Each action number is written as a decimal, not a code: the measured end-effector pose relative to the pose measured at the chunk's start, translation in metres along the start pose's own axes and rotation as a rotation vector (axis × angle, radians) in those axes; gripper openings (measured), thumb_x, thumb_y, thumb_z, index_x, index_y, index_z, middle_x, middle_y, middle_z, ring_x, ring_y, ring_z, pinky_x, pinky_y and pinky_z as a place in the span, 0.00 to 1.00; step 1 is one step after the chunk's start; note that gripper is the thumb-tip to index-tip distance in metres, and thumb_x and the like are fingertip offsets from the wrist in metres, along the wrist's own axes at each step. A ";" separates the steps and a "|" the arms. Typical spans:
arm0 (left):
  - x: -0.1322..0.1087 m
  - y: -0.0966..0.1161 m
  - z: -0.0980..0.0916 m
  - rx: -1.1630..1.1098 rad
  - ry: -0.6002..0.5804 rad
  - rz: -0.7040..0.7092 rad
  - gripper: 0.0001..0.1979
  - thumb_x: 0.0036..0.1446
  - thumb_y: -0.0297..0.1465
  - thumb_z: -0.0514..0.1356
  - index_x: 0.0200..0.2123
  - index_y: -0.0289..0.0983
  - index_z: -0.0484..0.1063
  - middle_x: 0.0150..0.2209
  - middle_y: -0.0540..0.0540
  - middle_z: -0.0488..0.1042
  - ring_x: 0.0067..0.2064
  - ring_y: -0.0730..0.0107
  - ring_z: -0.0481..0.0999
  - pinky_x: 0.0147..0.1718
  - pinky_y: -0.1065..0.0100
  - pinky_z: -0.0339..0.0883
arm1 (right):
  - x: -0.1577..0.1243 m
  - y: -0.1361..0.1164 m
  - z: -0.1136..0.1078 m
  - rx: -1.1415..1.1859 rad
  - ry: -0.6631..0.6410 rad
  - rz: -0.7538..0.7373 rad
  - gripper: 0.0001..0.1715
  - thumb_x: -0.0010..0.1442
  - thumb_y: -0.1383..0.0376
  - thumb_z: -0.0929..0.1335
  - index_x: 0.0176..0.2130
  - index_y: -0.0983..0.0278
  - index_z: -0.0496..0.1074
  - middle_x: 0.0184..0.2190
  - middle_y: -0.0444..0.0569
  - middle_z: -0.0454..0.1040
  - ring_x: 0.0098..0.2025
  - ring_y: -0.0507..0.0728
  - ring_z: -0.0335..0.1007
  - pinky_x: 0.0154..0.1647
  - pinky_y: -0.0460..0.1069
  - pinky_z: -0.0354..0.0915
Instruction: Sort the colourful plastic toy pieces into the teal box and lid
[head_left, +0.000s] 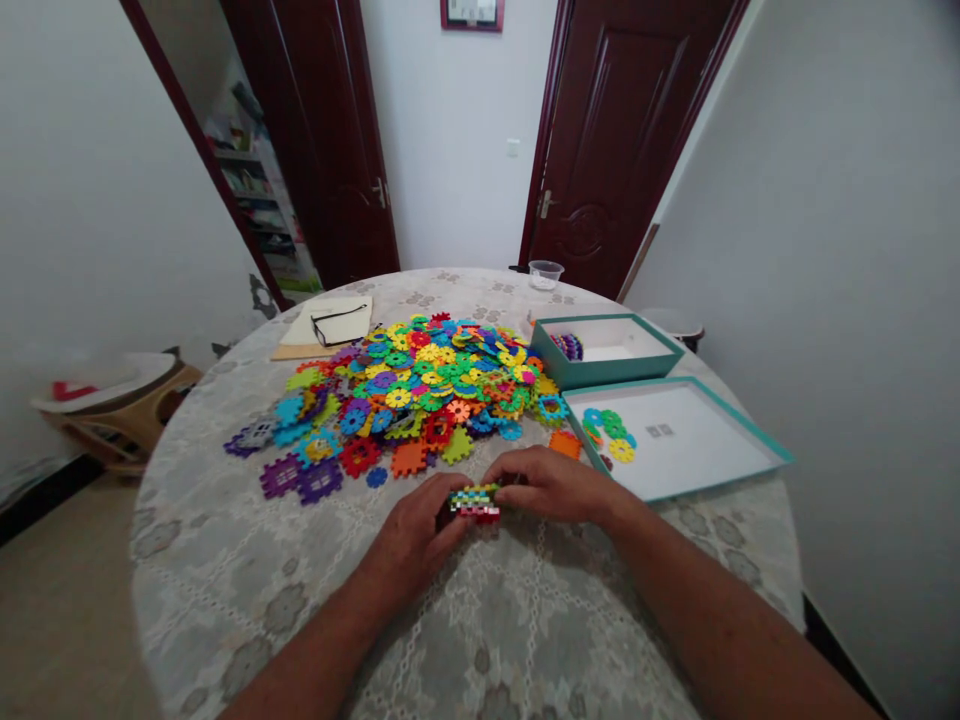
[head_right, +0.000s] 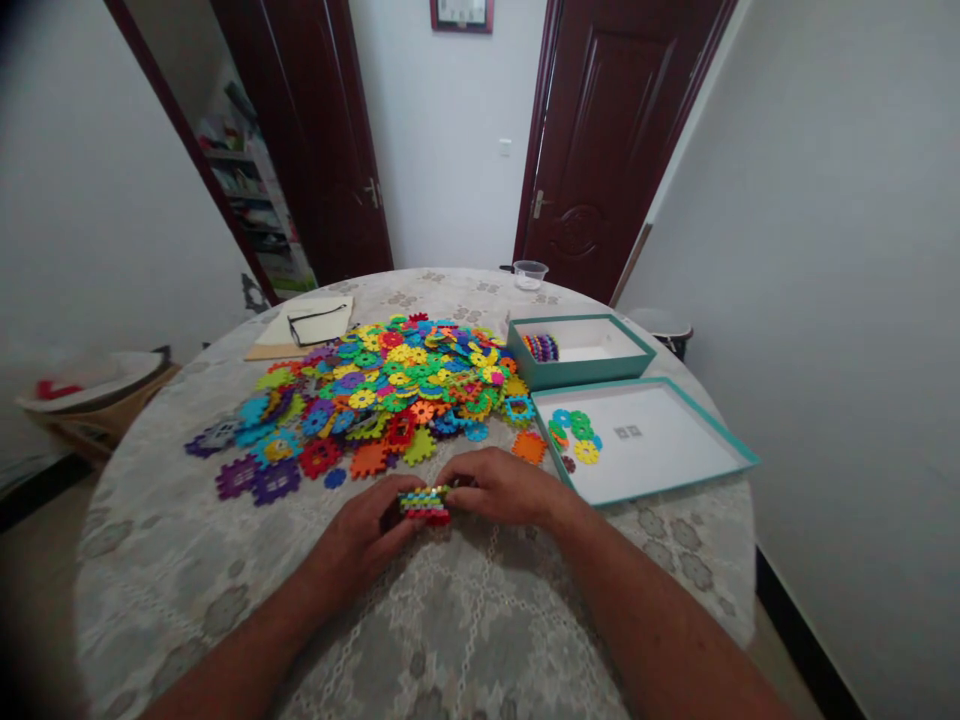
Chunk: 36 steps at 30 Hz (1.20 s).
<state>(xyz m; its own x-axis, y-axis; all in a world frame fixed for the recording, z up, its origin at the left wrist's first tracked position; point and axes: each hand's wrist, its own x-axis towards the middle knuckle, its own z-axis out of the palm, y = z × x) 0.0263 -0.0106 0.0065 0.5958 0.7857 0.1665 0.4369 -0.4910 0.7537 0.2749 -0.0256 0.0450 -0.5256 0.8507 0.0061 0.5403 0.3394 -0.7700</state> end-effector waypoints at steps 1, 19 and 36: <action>0.000 0.001 0.000 0.000 -0.006 -0.003 0.12 0.65 0.36 0.61 0.50 0.41 0.75 0.44 0.45 0.80 0.42 0.63 0.77 0.43 0.64 0.69 | 0.000 0.000 -0.001 -0.031 0.012 -0.009 0.12 0.67 0.66 0.67 0.48 0.60 0.79 0.40 0.45 0.81 0.40 0.53 0.74 0.42 0.46 0.66; -0.003 -0.006 0.007 0.015 0.127 0.053 0.14 0.64 0.29 0.60 0.53 0.40 0.72 0.49 0.43 0.79 0.49 0.60 0.78 0.51 0.60 0.71 | 0.012 0.003 0.018 -0.023 0.166 0.093 0.10 0.69 0.66 0.65 0.44 0.61 0.76 0.39 0.44 0.78 0.42 0.54 0.73 0.45 0.49 0.64; -0.004 -0.012 0.012 0.065 0.177 0.124 0.14 0.66 0.29 0.60 0.54 0.40 0.70 0.51 0.42 0.78 0.51 0.60 0.78 0.53 0.58 0.72 | 0.019 0.016 0.019 0.110 0.148 0.152 0.10 0.67 0.61 0.65 0.40 0.62 0.75 0.36 0.44 0.74 0.40 0.55 0.69 0.43 0.49 0.62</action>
<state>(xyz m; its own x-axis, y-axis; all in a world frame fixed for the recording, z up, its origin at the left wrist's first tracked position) 0.0268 -0.0119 -0.0111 0.5227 0.7686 0.3687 0.4137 -0.6069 0.6786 0.2614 -0.0118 0.0204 -0.3370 0.9411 -0.0282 0.5270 0.1638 -0.8339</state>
